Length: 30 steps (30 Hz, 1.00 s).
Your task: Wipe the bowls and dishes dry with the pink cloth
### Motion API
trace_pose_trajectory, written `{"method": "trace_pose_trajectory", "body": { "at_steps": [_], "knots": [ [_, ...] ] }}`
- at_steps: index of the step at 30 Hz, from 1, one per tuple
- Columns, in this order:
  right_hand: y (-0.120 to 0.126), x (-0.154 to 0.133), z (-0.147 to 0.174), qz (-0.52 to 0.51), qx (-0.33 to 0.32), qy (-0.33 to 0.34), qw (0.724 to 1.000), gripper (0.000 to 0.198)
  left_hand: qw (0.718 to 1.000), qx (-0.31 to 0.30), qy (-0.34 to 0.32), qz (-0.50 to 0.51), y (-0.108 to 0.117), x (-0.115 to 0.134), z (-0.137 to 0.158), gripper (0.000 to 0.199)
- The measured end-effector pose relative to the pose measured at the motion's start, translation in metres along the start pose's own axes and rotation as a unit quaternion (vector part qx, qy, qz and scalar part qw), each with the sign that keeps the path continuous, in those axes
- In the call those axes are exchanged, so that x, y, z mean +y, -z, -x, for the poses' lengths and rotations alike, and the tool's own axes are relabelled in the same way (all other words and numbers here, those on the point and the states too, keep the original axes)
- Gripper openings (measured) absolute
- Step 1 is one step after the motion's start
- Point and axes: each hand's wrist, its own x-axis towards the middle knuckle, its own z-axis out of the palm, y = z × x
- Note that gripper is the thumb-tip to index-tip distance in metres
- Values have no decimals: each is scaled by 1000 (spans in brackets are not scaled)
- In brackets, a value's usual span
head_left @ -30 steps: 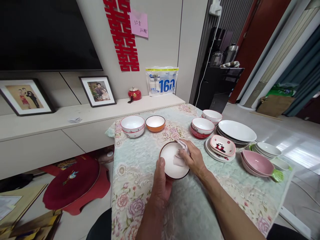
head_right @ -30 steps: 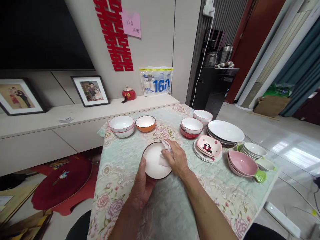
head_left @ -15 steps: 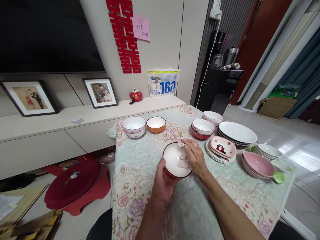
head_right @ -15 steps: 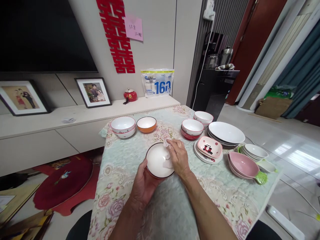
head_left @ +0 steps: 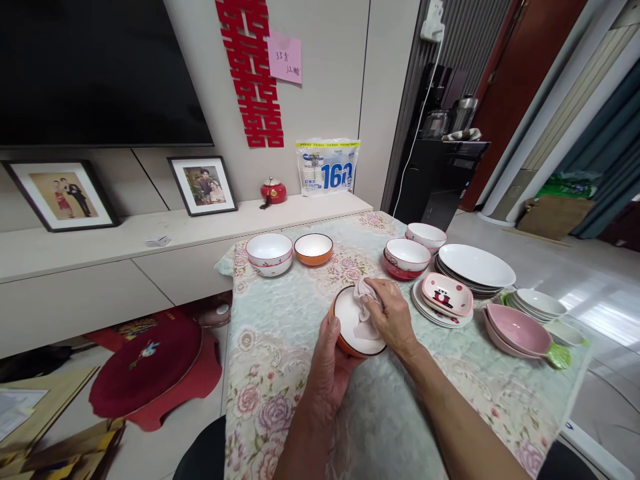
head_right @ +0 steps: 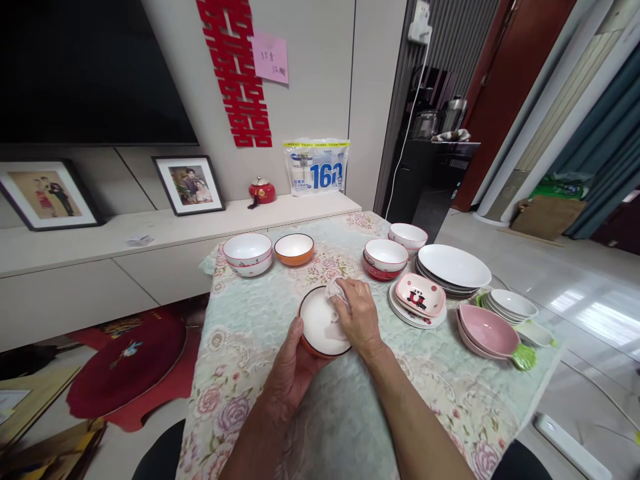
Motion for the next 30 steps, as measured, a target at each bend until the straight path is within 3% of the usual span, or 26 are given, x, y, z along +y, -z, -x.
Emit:
{"method": "trace_pose_trajectory", "body": {
  "at_steps": [7,15,18,24,27,30],
  "knots": [
    [5,-8,-4,3,-3,55,999,31,999,-14,-8,-42,-4,0,3,66],
    [5,-41,-3,-122,-72,155,978,34,998,-52,1,-32,4,0,0,63],
    [4,-46,-3,-120,-79,185,972,37,998,-54,6,-29,6,-1,-1,64],
    [5,-28,-4,-9,-36,121,992,38,998,-6,-9,-68,0,-5,-3,75],
    [6,-14,-5,45,-22,54,997,32,997,7,-22,-79,-1,-7,-3,80],
    [5,-3,-4,96,-52,-31,994,32,996,24,-35,-74,1,-9,-4,79]
  ]
}}
